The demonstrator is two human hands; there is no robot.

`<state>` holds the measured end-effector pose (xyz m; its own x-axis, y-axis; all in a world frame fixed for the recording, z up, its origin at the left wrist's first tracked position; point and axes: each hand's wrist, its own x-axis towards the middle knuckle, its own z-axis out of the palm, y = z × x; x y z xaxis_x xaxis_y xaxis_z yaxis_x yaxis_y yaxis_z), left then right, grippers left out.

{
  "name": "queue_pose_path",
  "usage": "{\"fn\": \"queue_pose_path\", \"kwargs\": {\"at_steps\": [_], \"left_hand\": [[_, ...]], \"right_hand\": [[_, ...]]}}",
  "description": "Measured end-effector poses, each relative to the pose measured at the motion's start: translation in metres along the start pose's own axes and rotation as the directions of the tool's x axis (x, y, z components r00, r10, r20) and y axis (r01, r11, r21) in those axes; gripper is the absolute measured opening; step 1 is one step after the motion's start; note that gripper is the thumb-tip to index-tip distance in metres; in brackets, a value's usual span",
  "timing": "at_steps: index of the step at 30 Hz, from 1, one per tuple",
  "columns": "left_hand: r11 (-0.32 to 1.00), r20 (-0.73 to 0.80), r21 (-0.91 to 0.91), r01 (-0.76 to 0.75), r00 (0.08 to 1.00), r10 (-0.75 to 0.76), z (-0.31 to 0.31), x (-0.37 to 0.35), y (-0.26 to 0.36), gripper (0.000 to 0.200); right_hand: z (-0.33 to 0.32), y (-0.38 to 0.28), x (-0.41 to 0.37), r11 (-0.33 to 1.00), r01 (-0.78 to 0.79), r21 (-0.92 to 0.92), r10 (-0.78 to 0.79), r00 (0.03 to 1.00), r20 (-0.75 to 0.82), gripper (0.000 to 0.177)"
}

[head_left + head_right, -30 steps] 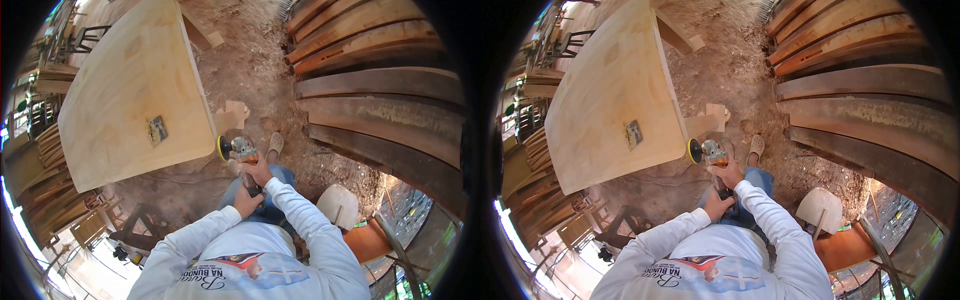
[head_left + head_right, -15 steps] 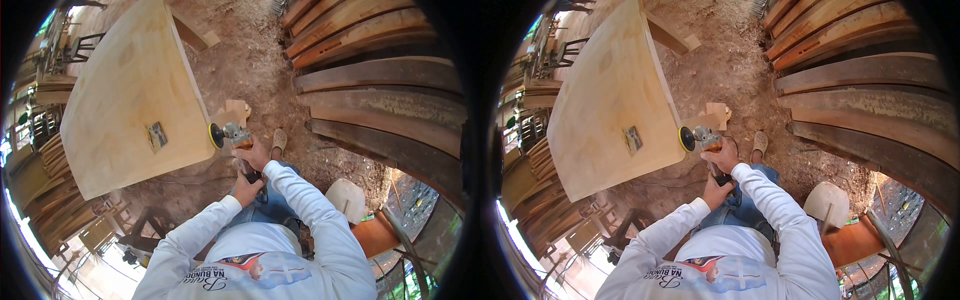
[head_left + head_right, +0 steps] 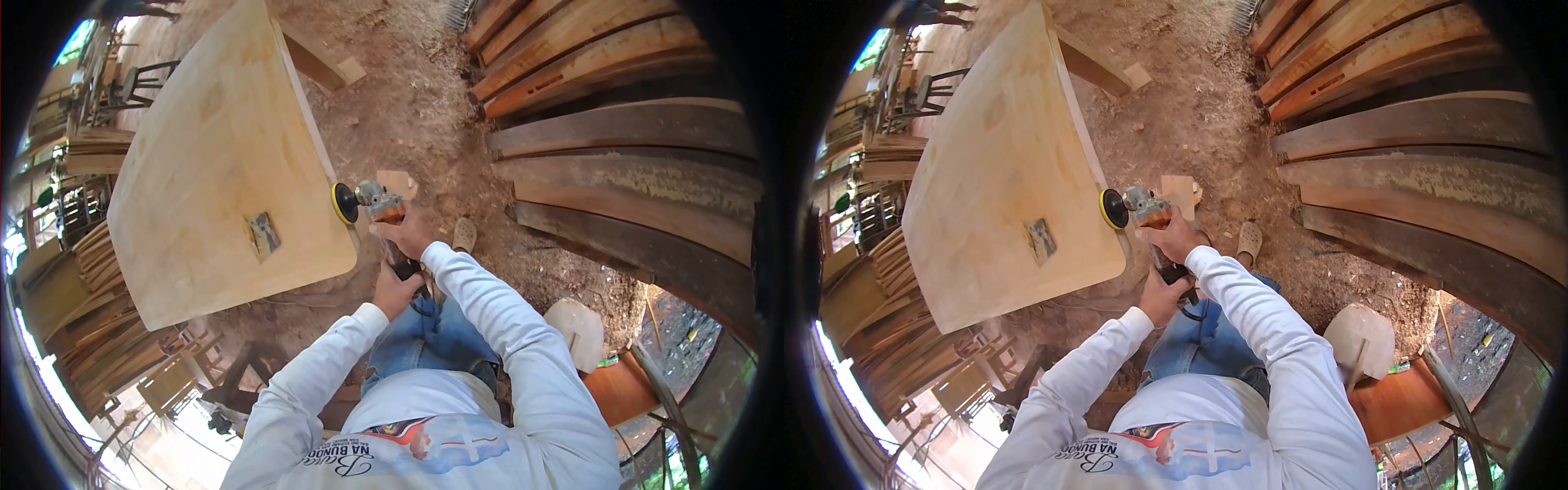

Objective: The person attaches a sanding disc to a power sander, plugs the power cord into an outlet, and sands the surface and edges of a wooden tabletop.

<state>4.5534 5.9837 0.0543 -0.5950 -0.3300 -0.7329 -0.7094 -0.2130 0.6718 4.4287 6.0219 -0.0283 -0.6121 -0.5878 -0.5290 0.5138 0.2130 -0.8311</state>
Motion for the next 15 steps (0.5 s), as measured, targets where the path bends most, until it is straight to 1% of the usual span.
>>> {"fn": "queue_pose_path", "kwargs": {"at_steps": [1, 3, 6, 7, 9, 12, 13, 15], "left_hand": [[0.999, 0.015, 0.027, -0.029, 0.999, 0.028, -0.003, 0.007, -0.003, 0.059], [0.993, 0.046, 0.079, -0.085, 0.996, 0.082, -0.01, 0.021, -0.01, 0.052], [0.993, 0.013, 0.068, -0.097, 0.995, 0.096, -0.011, 0.033, -0.01, 0.048], [0.991, 0.009, 0.102, -0.091, 0.996, 0.091, -0.01, 0.03, 0.008, 0.048], [0.982, 0.001, 0.17, -0.077, 0.997, 0.078, -0.01, 0.025, 0.039, 0.047], [0.993, 0.016, 0.058, -0.107, 0.994, 0.106, -0.017, 0.045, 0.028, 0.043], [0.986, 0.025, 0.132, -0.104, 0.995, 0.102, -0.02, 0.05, 0.024, 0.04], [0.982, 0.029, 0.13, -0.134, 0.991, 0.132, -0.02, 0.049, 0.019, 0.04]], "right_hand": [[0.0, -0.005, 0.003, 1.0, 0.002, -0.025, -0.003, 1.0, -0.015, 0.086], [0.001, -0.005, 0.016, 1.0, 0.007, 0.001, -0.007, 1.0, -0.002, 0.086], [0.004, 0.001, 0.035, 0.997, 0.048, 0.059, -0.049, 0.999, 0.02, 0.085], [0.004, -0.001, 0.04, 0.994, 0.067, 0.083, -0.07, 0.997, 0.027, 0.085], [0.004, -0.005, 0.05, 0.997, 0.062, 0.051, -0.063, 0.998, 0.012, 0.084], [0.004, -0.013, 0.061, 0.998, 0.042, 0.051, -0.043, 0.999, 0.01, 0.084], [0.003, -0.017, 0.061, 0.999, 0.03, 0.038, -0.03, 1.0, 0.007, 0.084], [0.001, -0.029, 0.055, 0.999, 0.028, 0.038, -0.028, 1.0, 0.008, 0.083]]}}
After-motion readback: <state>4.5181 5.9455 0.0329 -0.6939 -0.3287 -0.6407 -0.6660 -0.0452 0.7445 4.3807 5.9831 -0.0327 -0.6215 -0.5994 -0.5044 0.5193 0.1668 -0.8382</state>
